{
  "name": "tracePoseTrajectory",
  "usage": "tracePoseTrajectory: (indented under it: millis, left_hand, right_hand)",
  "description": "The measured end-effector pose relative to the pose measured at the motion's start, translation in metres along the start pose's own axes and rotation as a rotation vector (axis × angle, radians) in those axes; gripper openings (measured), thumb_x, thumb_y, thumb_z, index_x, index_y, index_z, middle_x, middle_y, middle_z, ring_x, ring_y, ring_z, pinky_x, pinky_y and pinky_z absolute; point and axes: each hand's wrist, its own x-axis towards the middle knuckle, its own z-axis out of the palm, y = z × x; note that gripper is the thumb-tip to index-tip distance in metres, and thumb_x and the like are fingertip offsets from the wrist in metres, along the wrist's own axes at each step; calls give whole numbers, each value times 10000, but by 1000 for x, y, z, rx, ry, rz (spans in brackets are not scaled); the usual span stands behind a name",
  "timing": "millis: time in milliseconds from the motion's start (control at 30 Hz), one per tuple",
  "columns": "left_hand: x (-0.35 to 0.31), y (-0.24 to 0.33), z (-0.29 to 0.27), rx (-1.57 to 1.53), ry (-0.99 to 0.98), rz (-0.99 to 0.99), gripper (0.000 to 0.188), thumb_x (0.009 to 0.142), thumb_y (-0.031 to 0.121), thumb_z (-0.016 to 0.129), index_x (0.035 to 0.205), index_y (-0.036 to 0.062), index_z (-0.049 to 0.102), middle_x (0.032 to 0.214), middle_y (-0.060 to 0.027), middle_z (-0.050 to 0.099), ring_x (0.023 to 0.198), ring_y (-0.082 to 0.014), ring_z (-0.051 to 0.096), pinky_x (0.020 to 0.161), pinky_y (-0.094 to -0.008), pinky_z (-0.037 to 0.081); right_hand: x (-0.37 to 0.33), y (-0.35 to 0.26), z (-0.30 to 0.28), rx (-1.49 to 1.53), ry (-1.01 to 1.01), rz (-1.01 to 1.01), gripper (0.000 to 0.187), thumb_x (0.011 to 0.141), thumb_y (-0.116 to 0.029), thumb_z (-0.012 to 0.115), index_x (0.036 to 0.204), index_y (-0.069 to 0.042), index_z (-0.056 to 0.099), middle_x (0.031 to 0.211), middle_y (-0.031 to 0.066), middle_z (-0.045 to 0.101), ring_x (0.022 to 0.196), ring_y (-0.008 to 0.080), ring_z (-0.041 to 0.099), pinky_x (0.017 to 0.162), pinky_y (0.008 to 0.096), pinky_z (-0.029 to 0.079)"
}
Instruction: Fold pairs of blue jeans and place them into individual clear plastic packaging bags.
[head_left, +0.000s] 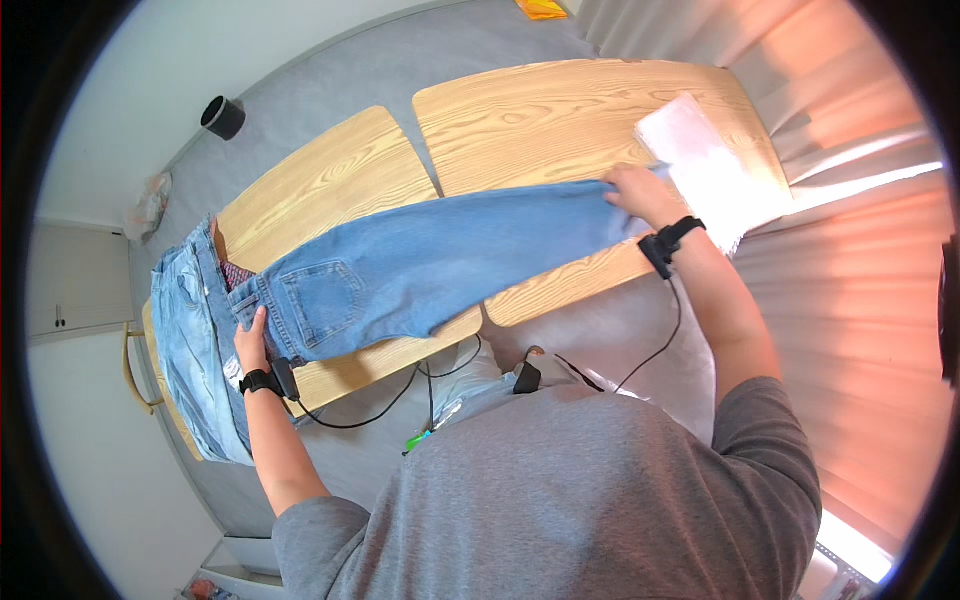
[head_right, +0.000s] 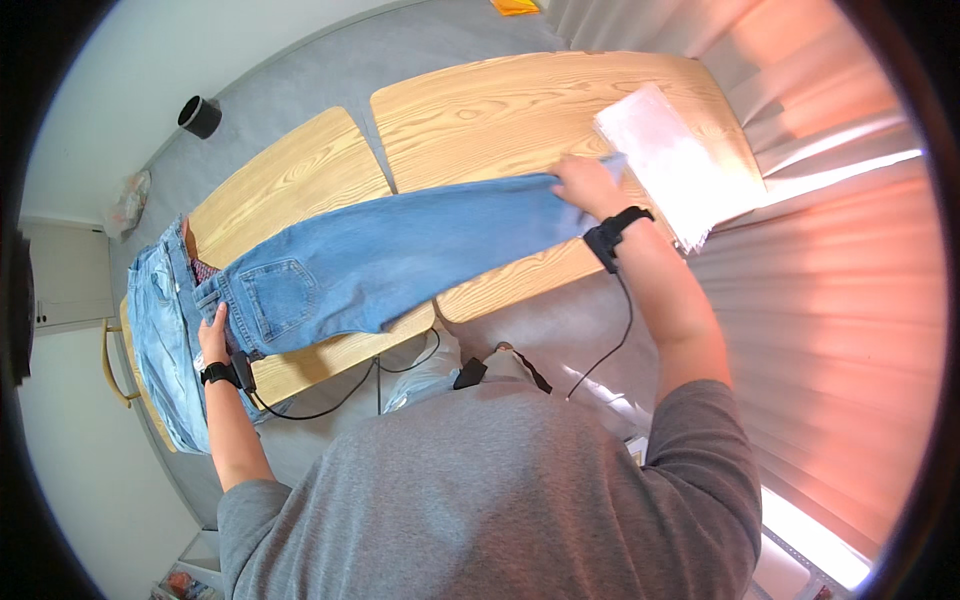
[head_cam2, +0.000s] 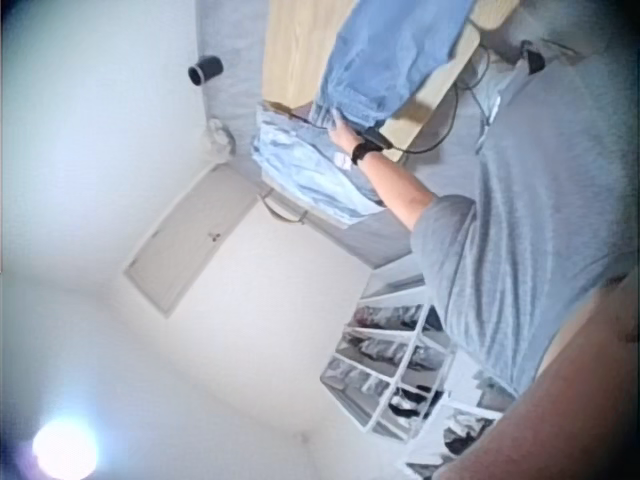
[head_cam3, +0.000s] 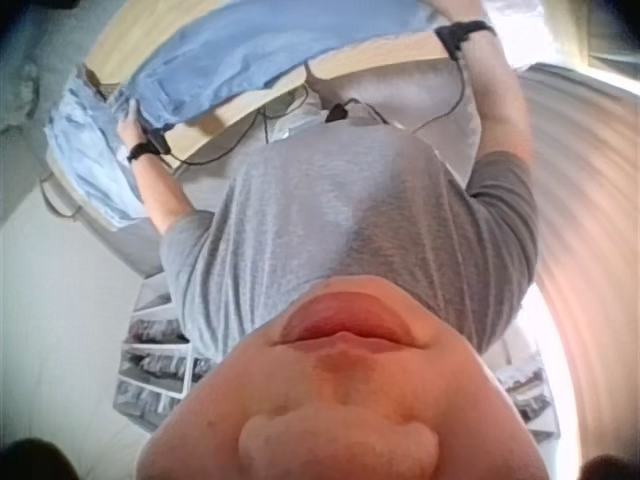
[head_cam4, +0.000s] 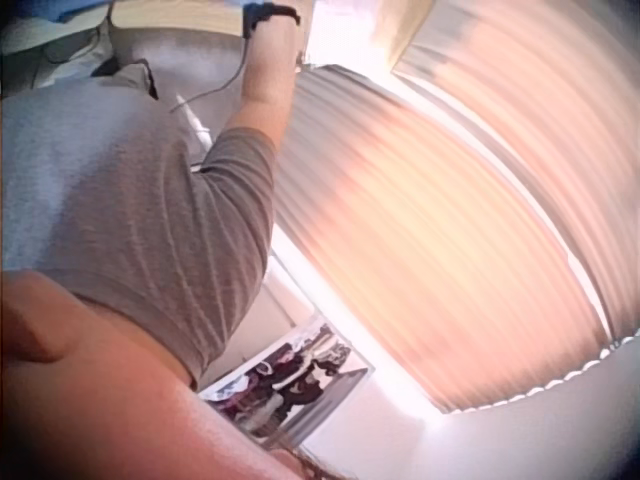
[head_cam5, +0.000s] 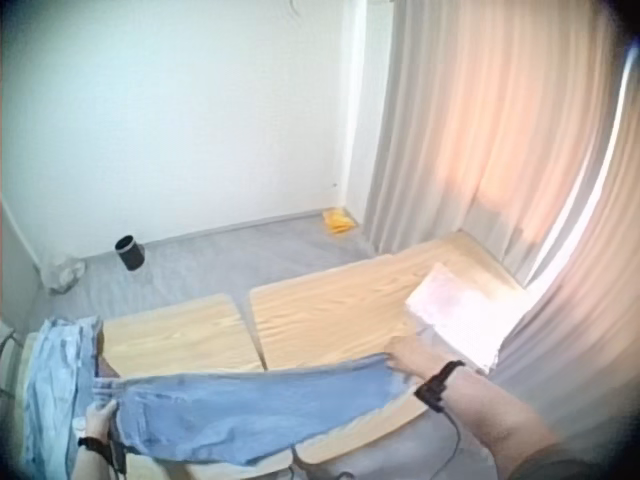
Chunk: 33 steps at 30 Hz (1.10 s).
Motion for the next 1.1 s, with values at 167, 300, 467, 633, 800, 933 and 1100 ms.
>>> tracePoseTrajectory:
  millis: [167, 300, 467, 633, 800, 933, 1100]
  left_hand:
    - [37, -45, -1, 626, 205, 501, 594, 819, 212, 732, 1295, -43, 485, 1279, -212, 531, 1149, -329, 514, 982, -403, 397]
    - [-28, -44, 84, 611, -169, 740, 428, 770, 107, 714, 1172, 37, 583, 1229, -178, 568, 1149, -376, 516, 1006, -442, 395]
    - [-109, -34, 174, 741, -299, 551, 517, 740, 183, 756, 1204, 49, 572, 1267, -179, 517, 1157, -363, 495, 965, -443, 423]
    - [-135, -49, 215, 906, -146, 469, 477, 758, 160, 719, 1198, 63, 563, 1295, -172, 494, 1183, -356, 472, 963, -460, 410]
    - [-138, -56, 228, 922, -21, 427, 426, 775, 135, 683, 1181, 72, 568, 1295, -168, 500, 1184, -356, 472, 951, -481, 407]
    - [-133, -58, 235, 989, -2, 325, 430, 758, 97, 654, 1178, 71, 568, 1268, -166, 525, 1170, -359, 488, 945, -472, 419]
    - [-125, -60, 227, 859, 48, 386, 475, 733, -16, 573, 1202, 59, 560, 1223, -147, 577, 1144, -340, 521, 959, -468, 426]
  right_hand:
    - [42, -36, 51, 311, 86, 19, 233, 848, -260, 653, 1016, -104, 694, 1032, 143, 656, 982, 327, 615, 849, 420, 494]
    - [29, -9, 95, 479, 4, 485, 235, 852, -256, 633, 960, -57, 698, 903, 159, 688, 863, 310, 660, 756, 378, 515]
    - [32, 54, 138, 569, 223, 674, 288, 813, -269, 658, 970, -30, 690, 882, 158, 699, 843, 293, 673, 750, 357, 520]
    - [77, 107, 170, 607, 281, 771, 475, 781, -410, 675, 1048, -17, 672, 970, 173, 700, 945, 311, 661, 852, 391, 494]
    - [113, 127, 187, 727, 46, 787, 587, 770, -486, 682, 1088, 8, 654, 982, 203, 691, 972, 330, 652, 860, 399, 489]
    - [118, 116, 163, 728, -70, 716, 526, 843, -408, 662, 1116, 40, 632, 1013, 192, 689, 944, 280, 659, 843, 371, 493]
    - [91, 104, 127, 1215, 79, 631, 372, 926, -217, 622, 1170, 61, 590, 1052, 114, 663, 928, 159, 603, 826, 314, 482]
